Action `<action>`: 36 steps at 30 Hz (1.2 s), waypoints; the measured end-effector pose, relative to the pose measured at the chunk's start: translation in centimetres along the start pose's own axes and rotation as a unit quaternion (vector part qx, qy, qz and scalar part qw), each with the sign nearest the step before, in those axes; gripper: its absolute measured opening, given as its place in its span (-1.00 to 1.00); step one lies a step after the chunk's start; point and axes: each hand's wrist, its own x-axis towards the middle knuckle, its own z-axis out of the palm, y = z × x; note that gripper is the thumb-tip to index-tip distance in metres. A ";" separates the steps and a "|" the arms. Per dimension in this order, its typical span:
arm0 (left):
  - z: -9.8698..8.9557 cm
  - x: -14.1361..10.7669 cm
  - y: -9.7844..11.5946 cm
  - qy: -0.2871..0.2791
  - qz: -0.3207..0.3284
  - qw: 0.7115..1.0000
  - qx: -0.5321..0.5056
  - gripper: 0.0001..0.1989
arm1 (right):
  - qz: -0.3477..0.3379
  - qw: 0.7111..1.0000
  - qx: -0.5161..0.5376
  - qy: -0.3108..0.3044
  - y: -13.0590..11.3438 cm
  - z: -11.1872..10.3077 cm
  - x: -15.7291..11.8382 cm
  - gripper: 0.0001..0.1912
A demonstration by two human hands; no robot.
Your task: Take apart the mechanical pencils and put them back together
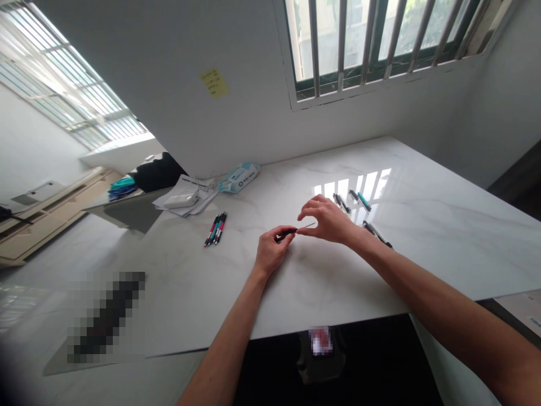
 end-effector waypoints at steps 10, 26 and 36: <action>0.1 -0.1 0.2 -0.005 0.002 1.000 0.019 -0.82 | 0.006 0.999 0.038 -0.011 -1.1 1.3 0.0 -0.94; -0.2 0.6 -1.4 0.099 -0.037 0.994 -0.024 -0.61 | -0.007 0.999 -0.022 0.023 -0.5 -0.9 0.3 -0.68; -0.4 0.6 -1.1 0.107 -0.057 0.991 -0.047 -0.74 | 0.176 0.930 0.304 0.111 0.5 0.1 0.6 -0.75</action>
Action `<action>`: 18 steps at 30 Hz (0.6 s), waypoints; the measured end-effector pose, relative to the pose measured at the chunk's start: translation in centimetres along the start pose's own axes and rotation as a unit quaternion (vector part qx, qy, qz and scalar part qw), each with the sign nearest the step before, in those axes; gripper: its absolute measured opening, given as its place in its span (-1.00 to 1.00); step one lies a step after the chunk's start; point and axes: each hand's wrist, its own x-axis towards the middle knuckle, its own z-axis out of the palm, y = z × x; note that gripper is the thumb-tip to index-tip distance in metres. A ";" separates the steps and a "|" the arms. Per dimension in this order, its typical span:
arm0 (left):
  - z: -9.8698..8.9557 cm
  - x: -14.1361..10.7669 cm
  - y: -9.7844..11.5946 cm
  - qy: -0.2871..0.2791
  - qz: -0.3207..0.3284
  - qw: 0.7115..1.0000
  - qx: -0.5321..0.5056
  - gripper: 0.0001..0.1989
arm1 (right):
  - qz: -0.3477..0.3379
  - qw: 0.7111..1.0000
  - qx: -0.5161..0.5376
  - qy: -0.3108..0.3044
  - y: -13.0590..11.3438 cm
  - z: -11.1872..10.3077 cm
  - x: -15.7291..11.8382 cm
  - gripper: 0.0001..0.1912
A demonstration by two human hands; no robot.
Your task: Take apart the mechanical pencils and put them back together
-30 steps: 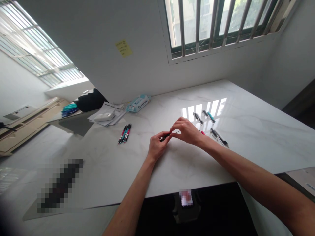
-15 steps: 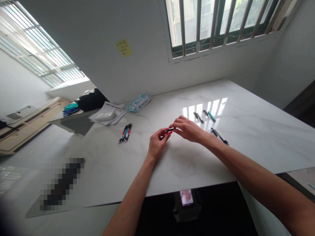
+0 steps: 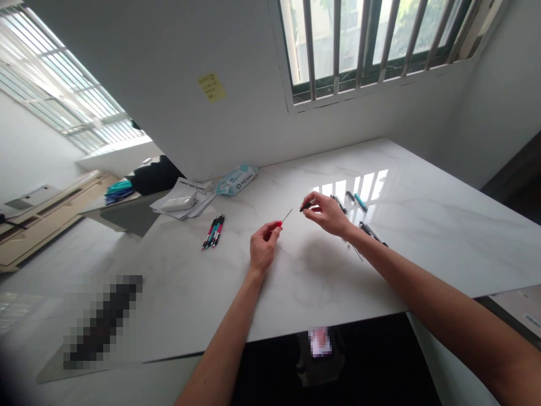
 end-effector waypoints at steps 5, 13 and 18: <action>0.0 0.0 0.1 -0.005 0.000 1.000 0.003 -0.73 | 0.044 0.997 0.061 0.002 0.8 -0.2 0.3 -0.65; 0.1 -0.1 0.2 -0.006 0.002 1.000 0.001 -0.76 | 0.046 0.997 0.061 -0.020 1.5 -0.7 0.6 -0.61; 0.1 -0.1 0.2 -0.014 0.005 1.000 0.004 -0.77 | 0.046 0.997 0.055 -0.036 1.6 -0.5 0.5 -0.60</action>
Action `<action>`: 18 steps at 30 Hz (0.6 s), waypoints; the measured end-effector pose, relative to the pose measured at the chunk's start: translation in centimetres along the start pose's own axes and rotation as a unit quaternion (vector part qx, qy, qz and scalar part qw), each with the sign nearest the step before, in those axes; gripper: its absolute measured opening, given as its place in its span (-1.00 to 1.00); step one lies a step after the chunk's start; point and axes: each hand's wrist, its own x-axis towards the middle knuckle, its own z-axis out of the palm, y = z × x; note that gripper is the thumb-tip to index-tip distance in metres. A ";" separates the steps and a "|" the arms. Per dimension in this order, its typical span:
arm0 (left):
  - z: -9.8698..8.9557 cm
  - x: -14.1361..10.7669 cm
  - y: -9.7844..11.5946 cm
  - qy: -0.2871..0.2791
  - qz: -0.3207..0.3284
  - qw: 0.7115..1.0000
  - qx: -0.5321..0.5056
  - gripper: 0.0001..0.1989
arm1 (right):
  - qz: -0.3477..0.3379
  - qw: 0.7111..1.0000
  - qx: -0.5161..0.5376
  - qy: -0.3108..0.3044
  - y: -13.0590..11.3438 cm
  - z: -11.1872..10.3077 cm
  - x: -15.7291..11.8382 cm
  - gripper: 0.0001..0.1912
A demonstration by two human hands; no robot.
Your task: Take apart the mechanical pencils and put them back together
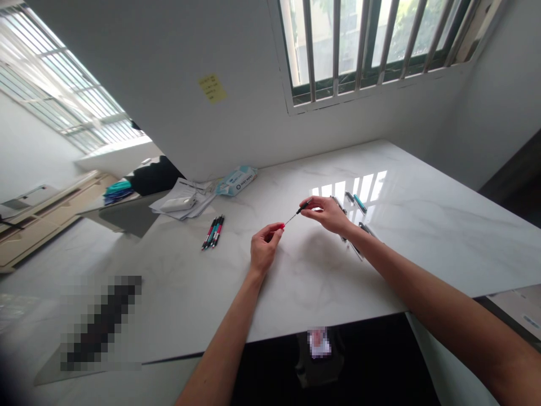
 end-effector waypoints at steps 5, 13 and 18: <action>0.0 -0.1 0.1 -0.011 0.003 1.000 0.005 -0.78 | 0.008 1.000 -0.004 -0.023 0.2 0.2 -0.1 -0.65; 0.1 -0.5 0.5 -0.039 0.030 0.999 0.019 -0.80 | 0.027 0.996 -0.027 -0.075 0.0 1.4 -0.8 -0.71; 0.1 -0.5 0.6 -0.048 0.030 0.998 0.018 -0.80 | 0.017 0.996 -0.037 -0.084 0.1 2.0 -1.1 -0.73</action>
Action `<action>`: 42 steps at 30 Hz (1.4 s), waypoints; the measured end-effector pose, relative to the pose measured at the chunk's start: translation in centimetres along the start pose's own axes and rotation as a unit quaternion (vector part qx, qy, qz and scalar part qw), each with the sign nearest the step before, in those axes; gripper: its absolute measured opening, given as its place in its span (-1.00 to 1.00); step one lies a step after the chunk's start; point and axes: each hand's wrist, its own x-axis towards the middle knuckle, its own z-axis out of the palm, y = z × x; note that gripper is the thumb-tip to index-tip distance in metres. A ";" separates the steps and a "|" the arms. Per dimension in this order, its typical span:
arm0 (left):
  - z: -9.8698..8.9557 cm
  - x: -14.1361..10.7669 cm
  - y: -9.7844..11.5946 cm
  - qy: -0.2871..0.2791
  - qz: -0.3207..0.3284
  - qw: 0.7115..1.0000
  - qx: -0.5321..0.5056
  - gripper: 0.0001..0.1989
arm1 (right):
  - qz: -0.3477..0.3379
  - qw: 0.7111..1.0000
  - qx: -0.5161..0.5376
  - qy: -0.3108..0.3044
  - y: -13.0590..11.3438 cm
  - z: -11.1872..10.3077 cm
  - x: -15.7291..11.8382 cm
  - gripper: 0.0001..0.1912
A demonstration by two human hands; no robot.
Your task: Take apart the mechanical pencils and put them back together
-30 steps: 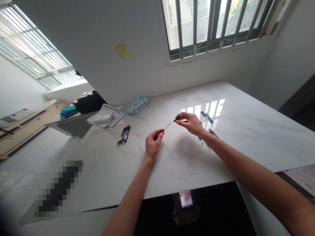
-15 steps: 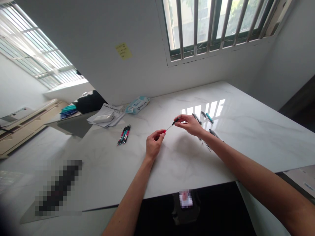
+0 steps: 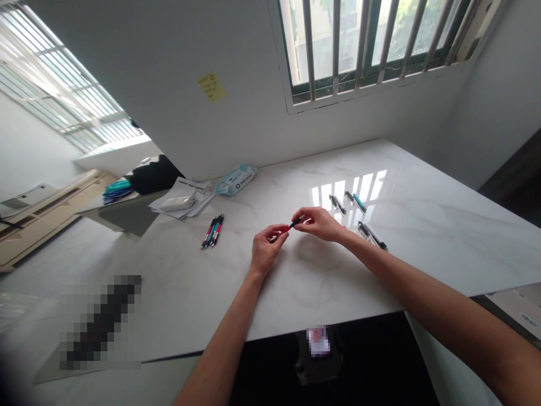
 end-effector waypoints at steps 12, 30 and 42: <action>0.1 -0.1 0.0 -0.011 0.013 1.000 0.004 -0.84 | -0.001 0.987 -0.163 -0.010 -0.9 -0.8 -0.5 -0.63; 0.1 0.0 -0.2 -0.007 0.011 1.000 0.006 -0.85 | 0.018 0.979 -0.201 -0.026 -1.4 -1.6 -0.4 -0.57; 0.1 0.0 0.0 -0.002 0.018 1.000 0.009 -0.86 | 0.004 0.983 -0.179 -0.033 -0.8 -1.9 -0.4 -0.69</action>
